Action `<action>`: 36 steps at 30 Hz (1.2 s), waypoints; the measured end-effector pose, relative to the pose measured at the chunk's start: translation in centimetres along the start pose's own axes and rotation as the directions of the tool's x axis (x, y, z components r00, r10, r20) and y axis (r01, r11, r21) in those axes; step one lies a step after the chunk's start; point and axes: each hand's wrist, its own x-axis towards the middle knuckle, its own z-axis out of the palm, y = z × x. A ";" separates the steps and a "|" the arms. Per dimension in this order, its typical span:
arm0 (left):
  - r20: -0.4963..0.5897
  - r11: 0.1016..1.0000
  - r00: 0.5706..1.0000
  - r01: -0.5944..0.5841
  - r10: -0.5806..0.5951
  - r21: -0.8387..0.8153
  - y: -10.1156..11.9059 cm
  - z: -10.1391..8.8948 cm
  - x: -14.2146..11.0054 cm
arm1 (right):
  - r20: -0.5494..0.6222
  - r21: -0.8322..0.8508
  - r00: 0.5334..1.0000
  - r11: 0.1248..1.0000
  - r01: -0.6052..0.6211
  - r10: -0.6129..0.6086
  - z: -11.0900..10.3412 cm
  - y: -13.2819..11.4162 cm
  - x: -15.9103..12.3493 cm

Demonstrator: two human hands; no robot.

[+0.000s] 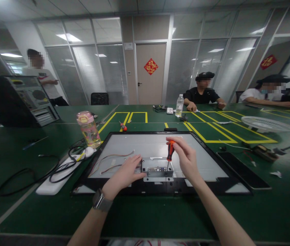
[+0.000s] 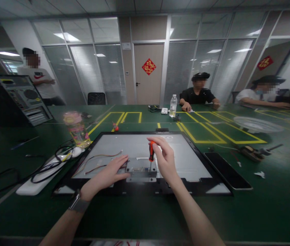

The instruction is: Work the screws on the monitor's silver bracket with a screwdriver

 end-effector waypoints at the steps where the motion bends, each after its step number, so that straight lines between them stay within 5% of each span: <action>1: -0.001 1.000 1.000 -0.002 0.002 -0.002 0.0 0.0 0.0 | 0.010 0.019 1.000 1.000 -0.021 0.021 0.0 -0.1 0.0; 8: -0.016 1.000 1.000 -0.014 0.014 0.000 -0.2 0.2 0.0 | -0.073 -0.105 0.995 0.993 0.058 -0.065 0.2 -0.2 0.1; 14: -0.007 1.000 1.000 -0.006 0.006 0.005 -0.1 0.1 0.0 | 0.021 0.000 1.000 1.000 -0.010 0.010 0.0 -0.2 -0.1; 19: -0.001 1.000 1.000 0.004 -0.004 0.005 -0.1 0.1 0.0 | 0.049 -0.159 0.993 0.981 0.112 -0.105 0.1 -0.1 -0.1; 22: -0.012 1.000 1.000 -0.009 0.009 -0.004 -0.4 0.3 0.1 | 0.130 -0.183 0.987 0.976 0.115 -0.092 0.2 -0.1 -0.1; 25: -0.027 1.000 0.999 -0.023 0.023 -0.008 -0.8 0.6 0.1 | 0.090 -0.231 0.990 0.965 0.125 -0.106 0.2 0.1 -0.3; 31: -0.042 0.999 0.998 -0.043 0.042 -0.019 -1.1 0.8 0.2 | -0.188 -0.114 0.982 0.993 -0.037 0.015 0.7 0.3 -0.3; 36: -0.047 0.999 0.998 -0.041 0.040 -0.021 -1.0 0.9 0.2 | -0.138 -0.013 0.975 0.984 -0.178 0.174 1.8 1.0 -0.6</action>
